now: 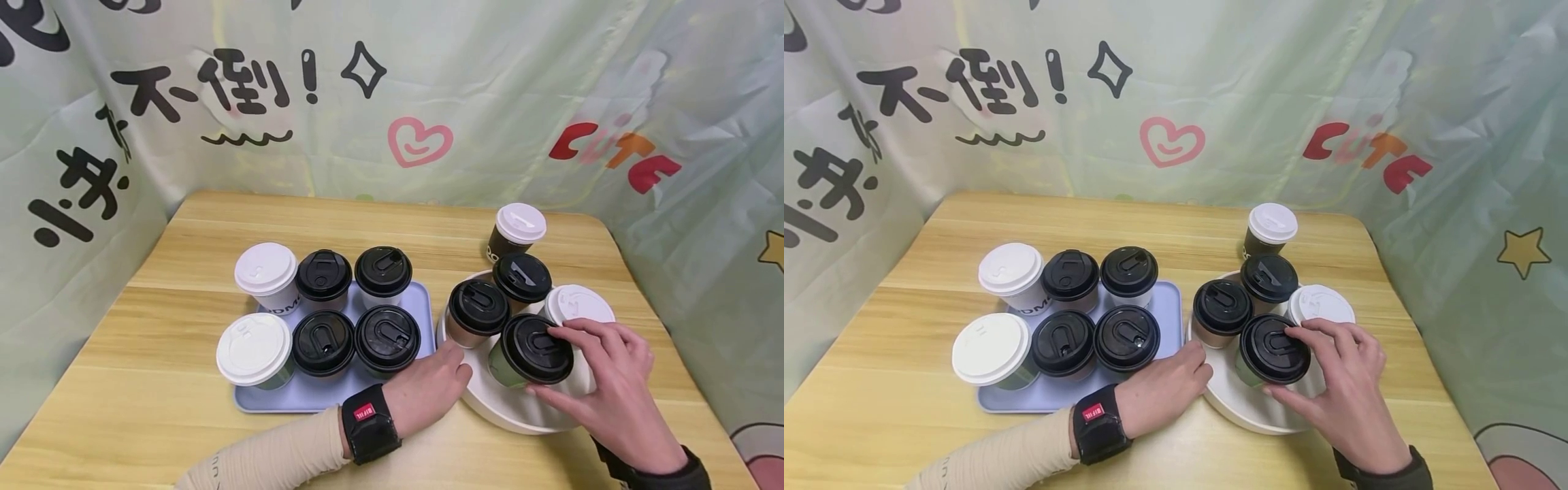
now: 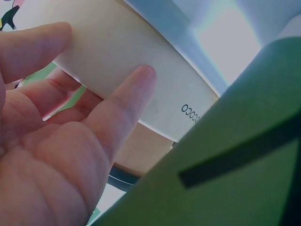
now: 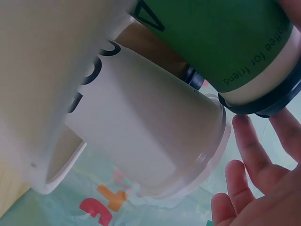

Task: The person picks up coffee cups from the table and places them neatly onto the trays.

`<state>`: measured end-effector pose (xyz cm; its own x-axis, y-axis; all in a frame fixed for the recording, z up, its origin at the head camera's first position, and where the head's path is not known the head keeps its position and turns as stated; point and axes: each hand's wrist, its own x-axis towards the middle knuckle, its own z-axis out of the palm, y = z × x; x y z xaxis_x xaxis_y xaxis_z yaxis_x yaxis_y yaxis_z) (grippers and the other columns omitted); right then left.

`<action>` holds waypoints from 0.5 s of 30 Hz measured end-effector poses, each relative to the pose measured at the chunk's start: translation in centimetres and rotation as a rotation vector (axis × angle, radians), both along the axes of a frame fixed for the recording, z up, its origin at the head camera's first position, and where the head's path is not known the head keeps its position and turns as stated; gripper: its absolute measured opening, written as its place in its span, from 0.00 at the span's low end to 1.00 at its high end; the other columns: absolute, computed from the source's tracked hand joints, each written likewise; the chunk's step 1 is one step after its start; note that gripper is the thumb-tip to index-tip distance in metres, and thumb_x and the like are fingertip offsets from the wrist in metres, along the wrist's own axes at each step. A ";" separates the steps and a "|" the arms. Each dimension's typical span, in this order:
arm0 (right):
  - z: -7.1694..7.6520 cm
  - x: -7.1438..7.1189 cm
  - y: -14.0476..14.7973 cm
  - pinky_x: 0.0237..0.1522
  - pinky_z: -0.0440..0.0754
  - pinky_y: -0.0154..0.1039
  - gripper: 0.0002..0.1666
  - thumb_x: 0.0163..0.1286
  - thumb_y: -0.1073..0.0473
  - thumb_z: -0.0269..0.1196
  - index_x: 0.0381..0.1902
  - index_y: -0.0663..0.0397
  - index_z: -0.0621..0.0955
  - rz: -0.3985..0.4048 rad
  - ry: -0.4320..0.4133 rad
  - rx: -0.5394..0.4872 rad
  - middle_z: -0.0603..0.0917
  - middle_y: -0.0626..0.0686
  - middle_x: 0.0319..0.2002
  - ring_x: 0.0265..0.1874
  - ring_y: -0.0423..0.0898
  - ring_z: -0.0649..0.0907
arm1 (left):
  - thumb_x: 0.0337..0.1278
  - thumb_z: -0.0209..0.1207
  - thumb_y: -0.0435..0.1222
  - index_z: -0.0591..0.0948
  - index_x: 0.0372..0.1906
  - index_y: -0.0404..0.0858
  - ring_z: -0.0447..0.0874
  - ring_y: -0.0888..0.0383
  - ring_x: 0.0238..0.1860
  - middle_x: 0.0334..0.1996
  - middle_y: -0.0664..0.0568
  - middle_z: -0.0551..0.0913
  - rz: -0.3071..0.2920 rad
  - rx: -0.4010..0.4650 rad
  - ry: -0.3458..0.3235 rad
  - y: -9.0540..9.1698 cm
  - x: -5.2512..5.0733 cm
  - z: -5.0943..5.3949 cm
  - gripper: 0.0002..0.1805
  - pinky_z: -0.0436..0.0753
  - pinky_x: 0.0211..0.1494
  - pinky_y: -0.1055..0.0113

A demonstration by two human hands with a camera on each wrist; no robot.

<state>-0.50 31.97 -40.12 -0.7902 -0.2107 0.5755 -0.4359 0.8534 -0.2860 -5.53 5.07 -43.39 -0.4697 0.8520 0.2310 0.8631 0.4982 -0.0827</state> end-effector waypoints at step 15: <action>3.0 -0.8 1.6 0.69 0.48 0.40 0.55 0.52 0.23 0.72 0.51 0.71 0.82 0.144 0.063 -0.145 0.80 0.58 0.57 0.64 0.35 0.68 | 0.71 0.55 0.31 0.83 0.42 0.40 0.74 0.59 0.47 0.40 0.52 0.77 0.001 -0.013 0.006 0.1 0.0 0.0 0.06 0.82 0.39 0.75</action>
